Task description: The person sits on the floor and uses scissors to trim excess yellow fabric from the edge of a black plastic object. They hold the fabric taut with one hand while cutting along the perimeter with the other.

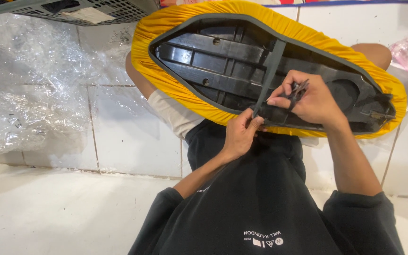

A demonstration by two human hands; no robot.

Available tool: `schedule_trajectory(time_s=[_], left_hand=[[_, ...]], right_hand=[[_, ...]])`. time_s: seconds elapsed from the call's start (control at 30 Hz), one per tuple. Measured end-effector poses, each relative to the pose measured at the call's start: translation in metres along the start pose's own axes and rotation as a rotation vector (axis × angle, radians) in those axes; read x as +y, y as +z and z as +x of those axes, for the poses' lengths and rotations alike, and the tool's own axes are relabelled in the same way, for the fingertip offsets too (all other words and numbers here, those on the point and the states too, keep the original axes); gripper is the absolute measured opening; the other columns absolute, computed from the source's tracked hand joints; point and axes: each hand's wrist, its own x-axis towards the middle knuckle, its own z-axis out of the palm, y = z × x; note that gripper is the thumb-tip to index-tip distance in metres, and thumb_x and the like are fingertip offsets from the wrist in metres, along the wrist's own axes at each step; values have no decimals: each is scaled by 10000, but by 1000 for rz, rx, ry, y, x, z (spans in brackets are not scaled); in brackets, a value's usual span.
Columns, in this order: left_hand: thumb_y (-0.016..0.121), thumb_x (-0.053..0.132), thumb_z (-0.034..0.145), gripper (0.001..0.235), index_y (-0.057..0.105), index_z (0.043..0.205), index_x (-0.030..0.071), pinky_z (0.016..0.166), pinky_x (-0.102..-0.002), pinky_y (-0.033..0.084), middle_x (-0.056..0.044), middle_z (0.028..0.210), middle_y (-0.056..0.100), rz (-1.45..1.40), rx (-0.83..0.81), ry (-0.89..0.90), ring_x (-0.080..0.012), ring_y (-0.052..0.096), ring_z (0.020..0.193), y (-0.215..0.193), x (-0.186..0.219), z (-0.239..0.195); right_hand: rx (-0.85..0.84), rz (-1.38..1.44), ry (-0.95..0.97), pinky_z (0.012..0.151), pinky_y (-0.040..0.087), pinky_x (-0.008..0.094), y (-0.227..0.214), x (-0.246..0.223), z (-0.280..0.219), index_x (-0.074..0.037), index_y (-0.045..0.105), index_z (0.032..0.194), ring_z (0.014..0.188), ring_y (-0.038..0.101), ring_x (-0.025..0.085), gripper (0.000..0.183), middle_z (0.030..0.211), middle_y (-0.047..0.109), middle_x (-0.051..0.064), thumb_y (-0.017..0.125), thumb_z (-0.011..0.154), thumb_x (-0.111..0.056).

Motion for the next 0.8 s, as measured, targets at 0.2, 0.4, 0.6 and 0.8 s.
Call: schedule_trajectory(time_s=[0.2,0.4,0.6,0.8], left_hand=[[575,277,1064,336,602,813,56,498,-327,503,-125,626,635,137,0,-4,-283,716,650,-8,-12,5],[510,396,1060,401,606,815,92,679,-467,527,-150,664,653,254,-18,-52,-420,702,766,-16,-12,1],[516,468,983,392,537,807,119,696,-421,471,-97,723,652,203,-79,-223,-290,658,727,-17,-16,2],[423,485,1033,474,326,718,144,503,-325,445,-46,629,663,98,-152,-212,-201,746,730,-31,-7,2]], right_hand=[[-39,-114,-39,514,374,189,11,-43,50,-66,534,781,611,577,118,338,802,740,120,863,840,-116],[-204,-277,-121,560,402,287,58,-86,128,-37,600,796,614,621,218,247,819,744,138,840,844,-71],[-405,-597,-432,651,417,323,147,-97,221,-124,572,856,722,533,155,263,921,769,-49,821,937,-139],[-343,-980,-972,475,416,406,263,-59,324,-182,615,1033,885,566,217,291,724,632,-37,703,808,-19]])
